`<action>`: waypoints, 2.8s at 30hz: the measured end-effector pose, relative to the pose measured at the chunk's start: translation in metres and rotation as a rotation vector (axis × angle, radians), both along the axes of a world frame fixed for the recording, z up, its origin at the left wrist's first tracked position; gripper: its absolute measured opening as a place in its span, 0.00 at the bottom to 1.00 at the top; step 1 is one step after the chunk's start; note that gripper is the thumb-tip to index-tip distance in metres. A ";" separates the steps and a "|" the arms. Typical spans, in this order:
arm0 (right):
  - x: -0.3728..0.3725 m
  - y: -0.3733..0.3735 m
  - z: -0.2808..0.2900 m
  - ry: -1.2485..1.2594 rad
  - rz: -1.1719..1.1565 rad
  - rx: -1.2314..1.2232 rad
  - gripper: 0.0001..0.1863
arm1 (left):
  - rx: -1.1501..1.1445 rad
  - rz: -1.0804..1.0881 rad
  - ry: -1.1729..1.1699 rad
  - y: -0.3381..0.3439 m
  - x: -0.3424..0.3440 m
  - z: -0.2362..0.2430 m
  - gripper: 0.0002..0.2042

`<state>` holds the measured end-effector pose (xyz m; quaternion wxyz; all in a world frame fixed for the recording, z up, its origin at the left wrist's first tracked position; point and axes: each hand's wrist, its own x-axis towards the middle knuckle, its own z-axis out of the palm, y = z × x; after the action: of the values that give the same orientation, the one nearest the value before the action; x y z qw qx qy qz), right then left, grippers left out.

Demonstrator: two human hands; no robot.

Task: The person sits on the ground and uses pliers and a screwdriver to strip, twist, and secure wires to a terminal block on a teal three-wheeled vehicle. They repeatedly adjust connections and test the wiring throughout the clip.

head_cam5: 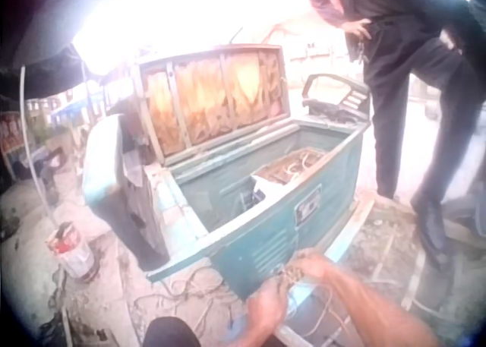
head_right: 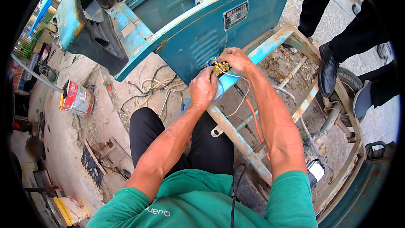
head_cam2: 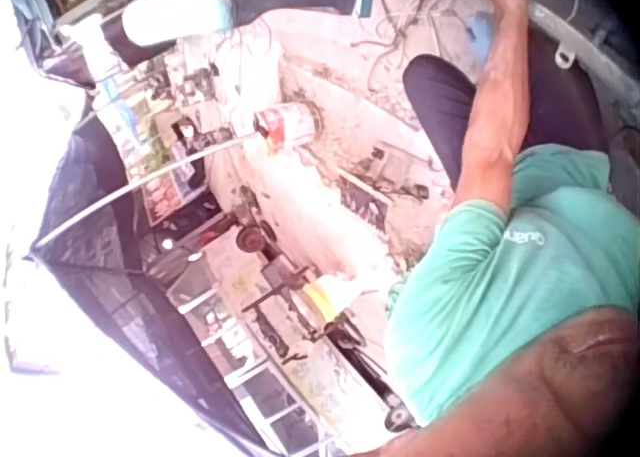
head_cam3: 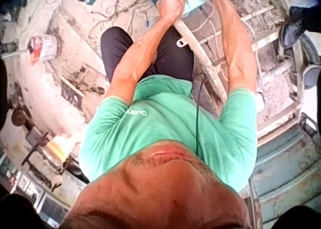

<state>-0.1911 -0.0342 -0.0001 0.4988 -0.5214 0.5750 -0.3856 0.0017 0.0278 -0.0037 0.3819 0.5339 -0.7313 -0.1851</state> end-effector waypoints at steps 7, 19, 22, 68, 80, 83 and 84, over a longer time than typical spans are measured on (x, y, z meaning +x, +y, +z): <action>0.004 0.006 0.008 -0.026 -0.049 -0.016 0.09 | 0.093 -0.165 -0.087 0.011 0.012 0.007 0.23; 0.008 0.009 0.028 0.280 0.111 0.023 0.17 | 0.128 -0.223 -0.190 0.006 0.009 0.006 0.29; 0.003 0.008 0.027 0.265 0.121 0.054 0.16 | 0.241 -0.235 -0.232 0.004 0.007 0.019 0.31; 0.016 -0.016 0.021 0.137 -0.093 0.294 0.09 | 0.004 -0.145 -0.048 0.007 0.017 -0.005 0.22; 0.015 -0.033 0.026 0.327 -0.062 0.308 0.15 | 0.026 -0.183 -0.184 0.005 0.017 -0.003 0.25; 0.010 -0.030 0.026 0.266 -0.052 0.348 0.14 | 0.049 -0.230 -0.150 0.006 0.016 -0.005 0.26; 0.011 -0.028 0.030 0.219 -0.051 0.357 0.13 | 0.060 -0.240 -0.138 0.005 0.017 -0.004 0.26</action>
<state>-0.1799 -0.0622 0.0297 0.5079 -0.4489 0.6980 -0.2309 0.0188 0.0324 -0.0076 0.2895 0.4654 -0.8086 -0.2139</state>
